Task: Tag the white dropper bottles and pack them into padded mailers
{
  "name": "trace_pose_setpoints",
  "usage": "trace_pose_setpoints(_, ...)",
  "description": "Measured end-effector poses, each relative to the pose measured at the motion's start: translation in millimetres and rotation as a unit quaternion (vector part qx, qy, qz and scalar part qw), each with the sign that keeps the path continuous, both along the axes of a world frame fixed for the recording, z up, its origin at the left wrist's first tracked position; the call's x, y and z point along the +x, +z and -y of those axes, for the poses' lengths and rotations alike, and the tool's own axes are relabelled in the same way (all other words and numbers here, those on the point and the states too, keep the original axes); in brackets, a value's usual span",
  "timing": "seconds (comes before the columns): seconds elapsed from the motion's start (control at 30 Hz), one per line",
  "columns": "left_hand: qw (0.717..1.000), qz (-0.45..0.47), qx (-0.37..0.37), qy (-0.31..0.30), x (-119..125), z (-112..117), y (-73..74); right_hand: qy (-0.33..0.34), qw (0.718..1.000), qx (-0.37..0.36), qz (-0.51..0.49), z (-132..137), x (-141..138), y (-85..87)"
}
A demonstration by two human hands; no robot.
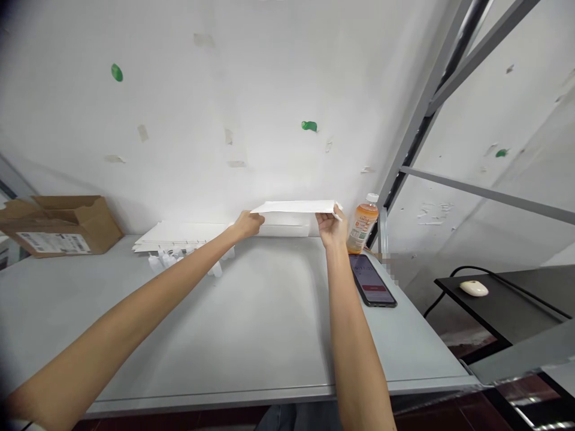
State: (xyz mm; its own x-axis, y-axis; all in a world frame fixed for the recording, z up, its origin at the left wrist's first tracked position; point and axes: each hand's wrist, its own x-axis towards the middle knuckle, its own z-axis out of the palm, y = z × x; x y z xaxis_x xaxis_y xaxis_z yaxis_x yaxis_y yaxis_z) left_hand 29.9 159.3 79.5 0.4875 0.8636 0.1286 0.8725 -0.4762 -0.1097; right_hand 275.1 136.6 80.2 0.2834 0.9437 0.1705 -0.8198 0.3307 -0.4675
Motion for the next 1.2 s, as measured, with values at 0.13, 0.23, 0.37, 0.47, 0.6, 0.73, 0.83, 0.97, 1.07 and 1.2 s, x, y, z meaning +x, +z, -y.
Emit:
trace_pose_setpoints(0.13,0.999,-0.026,0.027,-0.001,6.9,20.2,1.3,-0.008,1.0,0.003,0.01,1.3,2.2,-1.0)
trace_pose_setpoints(0.23,0.999,-0.046,0.025,-0.015,13.3,43.4,-3.5,-0.011,1.0,-0.003,0.021,2.1,1.7,-3.4)
trace_pose_setpoints(0.37,0.997,-0.073,0.01,-0.027,17.9,73.1,-13.7,0.001,0.998,-0.032,0.048,2.6,-3.2,-15.2)
trace_pose_setpoints(0.47,0.996,-0.089,-0.005,-0.021,17.5,88.4,-19.2,0.02,0.986,-0.115,0.117,2.0,-5.2,-28.8)
trace_pose_setpoints(0.6,0.996,-0.087,-0.016,-0.006,16.7,106.1,-26.0,0.054,0.959,-0.192,0.202,1.8,-3.6,-44.0)
trace_pose_setpoints(0.73,0.997,-0.075,-0.018,-0.006,21.3,123.5,-39.8,0.075,0.926,-0.25,0.273,4.3,-1.7,-53.8)
trace_pose_setpoints(0.83,0.999,-0.045,-0.012,0.015,27.0,129.8,-53.8,0.058,0.897,-0.298,0.322,6.0,-1.5,-58.7)
trace_pose_setpoints(0.97,0.998,0.019,-0.01,0.064,33.1,127.6,-69.9,-0.004,0.862,-0.35,0.368,5.6,-2.1,-60.0)
trace_pose_setpoints(1.07,0.994,0.031,-0.02,0.103,34.7,122.3,-77.8,-0.038,0.839,-0.369,0.398,5.0,-2.4,-56.8)
trace_pose_setpoints(1.2,0.989,0.024,-0.017,0.143,34.0,113.2,-83.6,-0.057,0.825,-0.356,0.436,6.0,-3.1,-50.8)
